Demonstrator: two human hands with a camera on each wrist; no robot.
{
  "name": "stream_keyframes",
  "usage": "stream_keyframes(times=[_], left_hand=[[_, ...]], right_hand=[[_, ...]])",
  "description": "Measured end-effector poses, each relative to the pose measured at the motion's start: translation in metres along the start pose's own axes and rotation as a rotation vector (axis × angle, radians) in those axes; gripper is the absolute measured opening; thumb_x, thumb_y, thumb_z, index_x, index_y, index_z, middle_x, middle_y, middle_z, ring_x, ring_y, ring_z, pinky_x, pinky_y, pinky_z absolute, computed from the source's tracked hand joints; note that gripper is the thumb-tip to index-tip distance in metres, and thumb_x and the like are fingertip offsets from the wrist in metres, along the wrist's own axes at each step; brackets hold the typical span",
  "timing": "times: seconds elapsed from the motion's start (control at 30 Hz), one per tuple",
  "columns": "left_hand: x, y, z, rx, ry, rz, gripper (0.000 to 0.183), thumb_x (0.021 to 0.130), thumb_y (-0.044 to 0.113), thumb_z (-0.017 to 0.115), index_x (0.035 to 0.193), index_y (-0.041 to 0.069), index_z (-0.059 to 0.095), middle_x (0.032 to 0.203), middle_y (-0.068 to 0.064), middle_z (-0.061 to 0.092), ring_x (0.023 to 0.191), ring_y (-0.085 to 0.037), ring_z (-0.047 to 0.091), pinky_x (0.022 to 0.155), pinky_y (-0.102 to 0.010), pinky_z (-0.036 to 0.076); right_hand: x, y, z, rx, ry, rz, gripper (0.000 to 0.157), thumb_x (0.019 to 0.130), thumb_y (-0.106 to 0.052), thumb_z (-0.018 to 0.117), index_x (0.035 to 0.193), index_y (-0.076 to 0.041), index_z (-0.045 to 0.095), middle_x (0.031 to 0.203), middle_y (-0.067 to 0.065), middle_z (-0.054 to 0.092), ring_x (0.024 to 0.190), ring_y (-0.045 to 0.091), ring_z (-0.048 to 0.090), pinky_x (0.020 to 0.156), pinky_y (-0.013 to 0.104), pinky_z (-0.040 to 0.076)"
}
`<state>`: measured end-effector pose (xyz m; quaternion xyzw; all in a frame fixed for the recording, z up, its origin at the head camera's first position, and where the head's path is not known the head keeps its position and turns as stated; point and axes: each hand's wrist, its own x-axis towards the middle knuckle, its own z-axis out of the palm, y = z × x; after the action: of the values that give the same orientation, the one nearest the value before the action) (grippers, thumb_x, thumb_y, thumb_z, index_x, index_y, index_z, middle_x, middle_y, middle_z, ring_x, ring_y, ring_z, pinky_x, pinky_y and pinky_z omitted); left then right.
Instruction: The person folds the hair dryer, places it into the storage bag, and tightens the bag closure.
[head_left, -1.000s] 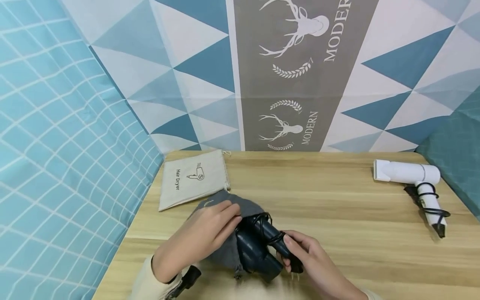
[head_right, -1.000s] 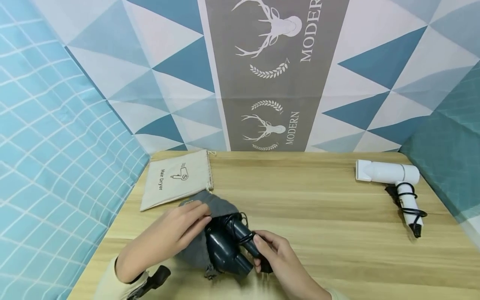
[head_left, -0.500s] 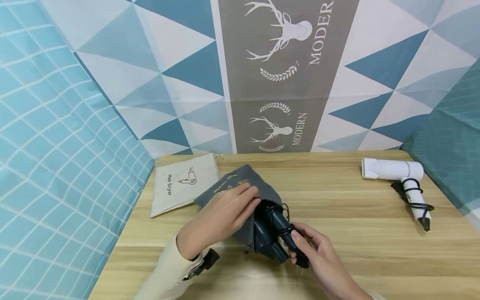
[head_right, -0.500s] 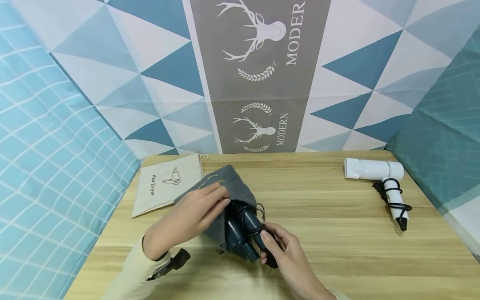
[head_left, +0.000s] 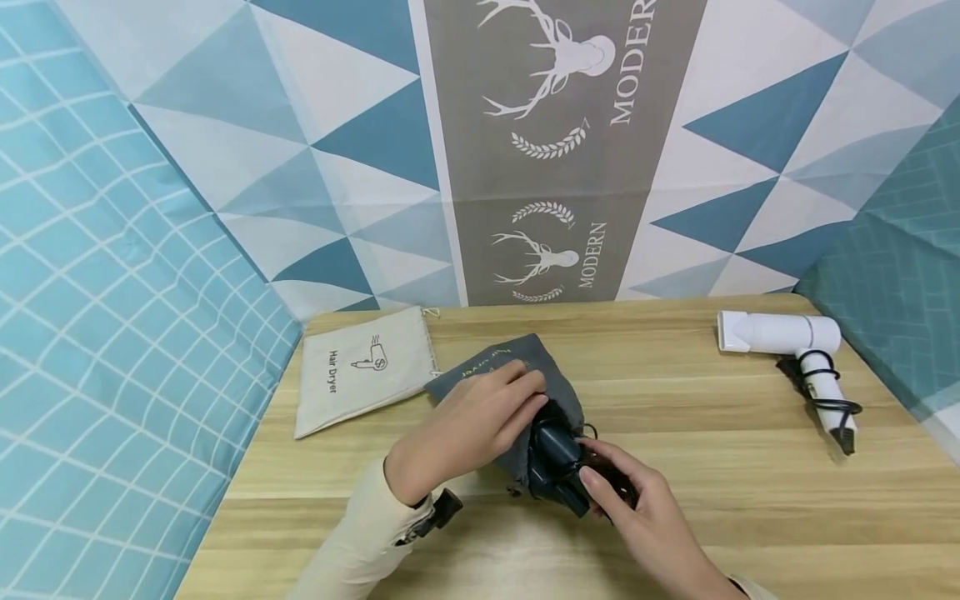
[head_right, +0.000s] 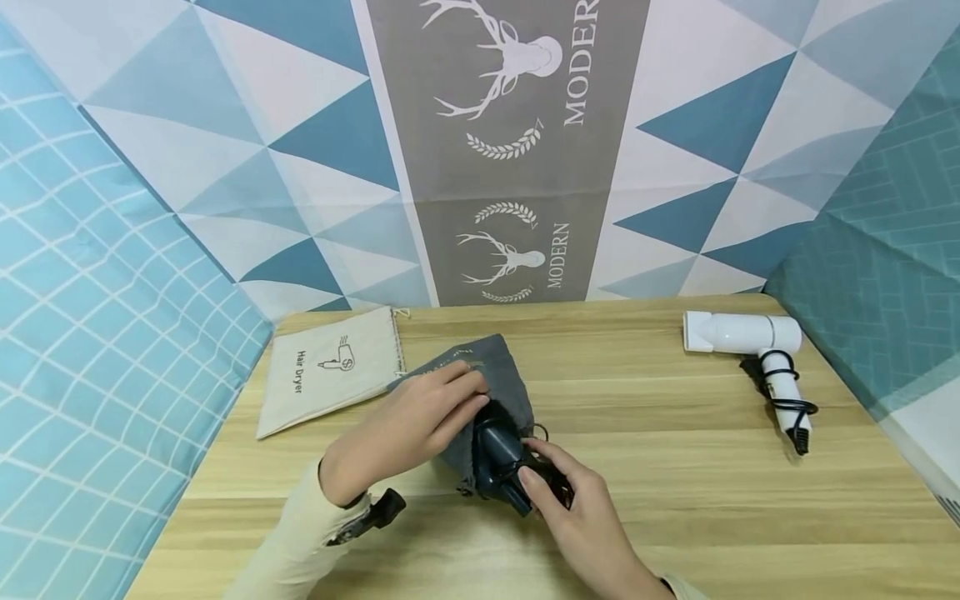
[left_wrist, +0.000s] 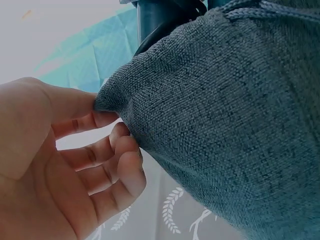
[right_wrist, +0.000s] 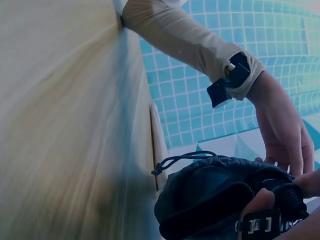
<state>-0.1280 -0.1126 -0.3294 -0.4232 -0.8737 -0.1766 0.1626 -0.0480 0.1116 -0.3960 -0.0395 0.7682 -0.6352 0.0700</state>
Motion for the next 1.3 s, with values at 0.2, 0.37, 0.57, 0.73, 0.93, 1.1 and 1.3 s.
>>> stream_keyframes(times=[0.2, 0.37, 0.57, 0.73, 0.93, 1.1, 1.3], left_hand=[[-0.002, 0.000, -0.002, 0.004, -0.043, -0.019, 0.012, 0.105, 0.024, 0.050, 0.104, 0.017, 0.061, 0.089, 0.006, 0.052, 0.066, -0.006, 0.047, 0.060, -0.023, 0.045], [-0.003, -0.002, -0.004, 0.018, -0.050, -0.020, 0.012, 0.105, 0.023, 0.051, 0.103, 0.017, 0.061, 0.087, 0.006, 0.052, 0.063, -0.006, 0.046, 0.057, -0.022, 0.042], [-0.002, -0.004, -0.001, 0.059, -0.077, -0.021, 0.012, 0.106, 0.022, 0.051, 0.102, 0.015, 0.059, 0.086, 0.004, 0.051, 0.058, -0.006, 0.044, 0.053, -0.020, 0.039], [0.000, -0.001, 0.004, 0.084, -0.119, -0.012, 0.014, 0.107, 0.024, 0.048, 0.101, 0.014, 0.058, 0.085, 0.003, 0.052, 0.057, -0.006, 0.045, 0.051, -0.021, 0.040], [-0.001, -0.001, 0.012, 0.078, -0.141, -0.017, 0.015, 0.107, 0.024, 0.047, 0.100, 0.015, 0.056, 0.082, 0.004, 0.050, 0.057, -0.007, 0.045, 0.050, -0.021, 0.039], [0.001, -0.002, 0.017, 0.080, -0.179, -0.022, 0.016, 0.107, 0.025, 0.046, 0.100, 0.015, 0.055, 0.080, 0.004, 0.049, 0.056, -0.007, 0.044, 0.048, -0.021, 0.038], [0.001, -0.002, 0.017, 0.088, -0.192, -0.018, 0.015, 0.107, 0.025, 0.046, 0.101, 0.015, 0.056, 0.080, 0.004, 0.050, 0.057, -0.007, 0.045, 0.048, -0.021, 0.037]], right_hand=[[0.004, 0.000, -0.002, 0.067, -0.019, 0.086, 0.039, 0.103, -0.028, 0.057, 0.136, -0.007, 0.058, 0.103, 0.016, 0.061, 0.075, 0.022, 0.060, 0.063, 0.031, 0.053], [0.008, 0.001, -0.003, 0.164, 0.004, 0.179, 0.044, 0.104, -0.033, 0.053, 0.139, -0.006, 0.052, 0.103, 0.018, 0.057, 0.078, 0.022, 0.058, 0.065, 0.030, 0.052], [0.014, 0.003, -0.002, 0.364, 0.022, 0.241, 0.052, 0.106, -0.036, 0.047, 0.142, 0.002, 0.039, 0.113, 0.014, 0.048, 0.087, 0.018, 0.052, 0.076, 0.029, 0.051], [0.018, 0.005, 0.001, 0.475, 0.018, 0.314, 0.050, 0.108, -0.035, 0.043, 0.141, 0.002, 0.034, 0.120, 0.016, 0.046, 0.092, 0.019, 0.050, 0.080, 0.027, 0.050], [0.021, 0.013, 0.008, 0.498, 0.016, 0.390, 0.059, 0.106, -0.038, 0.046, 0.146, 0.003, 0.030, 0.129, 0.015, 0.045, 0.097, 0.018, 0.051, 0.085, 0.030, 0.047], [0.024, 0.022, 0.011, 0.476, 0.032, 0.444, 0.059, 0.104, -0.039, 0.050, 0.142, 0.004, 0.038, 0.120, 0.013, 0.055, 0.095, 0.018, 0.054, 0.083, 0.029, 0.048], [0.023, 0.028, 0.009, 0.522, -0.087, 0.456, 0.074, 0.097, -0.045, 0.061, 0.144, 0.004, 0.031, 0.133, 0.018, 0.050, 0.114, 0.021, 0.058, 0.097, 0.038, 0.048]])
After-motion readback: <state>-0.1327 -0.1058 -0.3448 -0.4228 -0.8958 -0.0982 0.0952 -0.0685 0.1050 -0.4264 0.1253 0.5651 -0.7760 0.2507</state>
